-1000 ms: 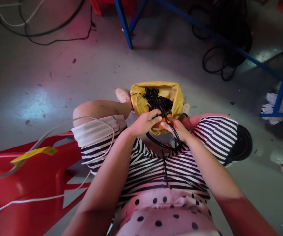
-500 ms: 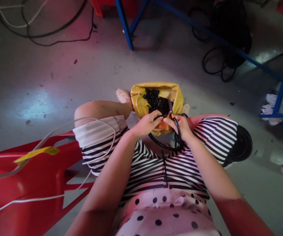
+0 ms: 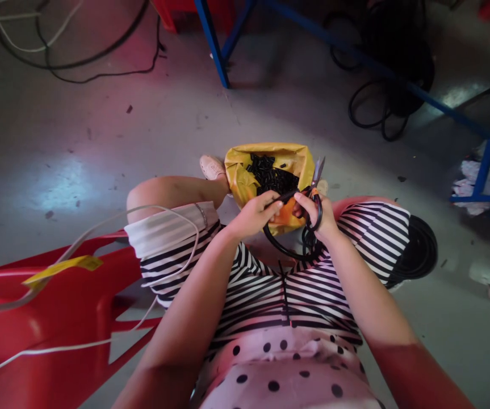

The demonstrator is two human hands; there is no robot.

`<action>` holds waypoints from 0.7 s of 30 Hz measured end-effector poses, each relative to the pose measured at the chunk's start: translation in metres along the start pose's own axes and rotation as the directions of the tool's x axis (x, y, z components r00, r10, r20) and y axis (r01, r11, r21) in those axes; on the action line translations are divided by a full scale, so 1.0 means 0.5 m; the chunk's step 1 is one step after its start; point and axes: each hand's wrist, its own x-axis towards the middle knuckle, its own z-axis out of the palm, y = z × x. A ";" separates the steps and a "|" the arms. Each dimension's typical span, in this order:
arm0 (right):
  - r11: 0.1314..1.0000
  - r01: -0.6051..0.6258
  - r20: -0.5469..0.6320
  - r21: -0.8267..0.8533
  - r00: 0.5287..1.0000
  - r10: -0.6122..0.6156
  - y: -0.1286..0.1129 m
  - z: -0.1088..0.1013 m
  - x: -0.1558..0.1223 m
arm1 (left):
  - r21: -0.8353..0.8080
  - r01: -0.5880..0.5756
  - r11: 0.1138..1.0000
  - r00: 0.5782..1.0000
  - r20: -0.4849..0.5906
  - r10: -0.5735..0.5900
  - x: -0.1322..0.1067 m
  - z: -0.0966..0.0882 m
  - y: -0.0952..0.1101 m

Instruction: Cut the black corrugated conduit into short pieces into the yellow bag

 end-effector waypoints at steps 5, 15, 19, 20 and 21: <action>0.987 -0.006 0.075 -0.164 0.997 0.018 0.019 0.006 -0.006 | -0.050 -0.045 0.998 0.976 -0.217 0.033 -0.003 -0.017 0.009; 0.952 0.014 0.180 -0.305 0.983 0.043 0.007 0.007 -0.017 | 0.013 -0.111 0.994 0.938 -0.330 0.109 0.001 -0.015 0.008; 0.934 0.050 0.222 -0.355 0.974 0.032 0.010 0.008 -0.018 | 0.096 -0.105 0.990 0.944 -0.304 0.130 0.001 -0.014 0.009; 0.932 0.050 0.225 -0.360 0.974 0.035 0.010 0.008 -0.018 | 0.106 -0.104 0.989 0.947 -0.293 0.131 0.001 -0.014 0.009; 0.932 0.047 0.227 -0.360 0.973 0.039 0.010 0.009 -0.018 | 0.114 -0.103 0.988 0.950 -0.284 0.132 0.001 -0.013 0.008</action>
